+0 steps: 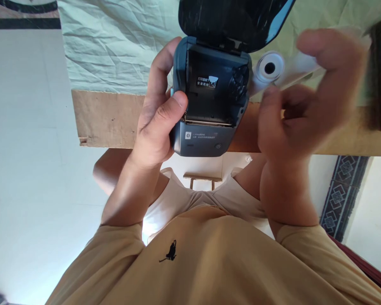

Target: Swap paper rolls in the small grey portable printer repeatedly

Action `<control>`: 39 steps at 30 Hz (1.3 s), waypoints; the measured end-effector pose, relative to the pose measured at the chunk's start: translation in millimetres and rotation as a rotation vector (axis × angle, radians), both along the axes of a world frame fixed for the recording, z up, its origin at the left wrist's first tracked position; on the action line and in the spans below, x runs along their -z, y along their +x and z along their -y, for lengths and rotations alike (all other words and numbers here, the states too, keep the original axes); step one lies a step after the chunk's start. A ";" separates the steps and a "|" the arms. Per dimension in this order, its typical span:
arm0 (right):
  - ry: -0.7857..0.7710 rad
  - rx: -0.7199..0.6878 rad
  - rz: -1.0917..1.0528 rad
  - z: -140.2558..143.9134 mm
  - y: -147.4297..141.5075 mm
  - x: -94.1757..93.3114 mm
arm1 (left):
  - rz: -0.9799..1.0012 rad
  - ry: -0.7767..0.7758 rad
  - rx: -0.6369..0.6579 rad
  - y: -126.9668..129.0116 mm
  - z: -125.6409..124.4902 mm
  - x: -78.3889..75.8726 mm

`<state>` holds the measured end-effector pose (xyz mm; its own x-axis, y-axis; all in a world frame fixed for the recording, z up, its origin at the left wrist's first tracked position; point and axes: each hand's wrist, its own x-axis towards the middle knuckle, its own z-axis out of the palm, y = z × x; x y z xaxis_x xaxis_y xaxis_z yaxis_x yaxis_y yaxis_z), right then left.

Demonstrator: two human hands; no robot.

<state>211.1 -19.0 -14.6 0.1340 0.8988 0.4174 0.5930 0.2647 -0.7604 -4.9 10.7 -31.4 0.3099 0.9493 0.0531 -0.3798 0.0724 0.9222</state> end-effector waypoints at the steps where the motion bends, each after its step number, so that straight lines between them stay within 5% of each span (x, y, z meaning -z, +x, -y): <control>1: 0.007 -0.033 0.085 0.6 -3.6 0.2 | -0.024 -0.009 -0.038 0.9 -1.1 1.3; 5: -0.082 -0.073 0.267 -3.3 -6.9 3.1 | -0.118 -0.033 -0.201 12.2 1.7 -7.0; 13: -0.088 -0.085 0.232 -3.6 -9.1 -1.8 | -0.098 0.114 -0.284 27.2 20.7 -35.8; 19: -0.095 -0.071 0.314 -1.3 -10.7 -6.3 | -0.122 -0.015 -0.053 7.2 10.0 -20.7; 26: -0.155 -0.045 0.328 -0.3 -13.5 -10.8 | -0.051 -0.043 -0.012 3.4 7.7 -19.9; 32: -0.086 -0.120 0.269 0.1 -8.1 -6.2 | -0.118 0.076 -0.039 -3.8 -8.2 3.1; 39: -0.003 -0.188 0.289 4.3 -3.3 -0.4 | -0.017 0.054 0.039 1.3 6.7 -18.1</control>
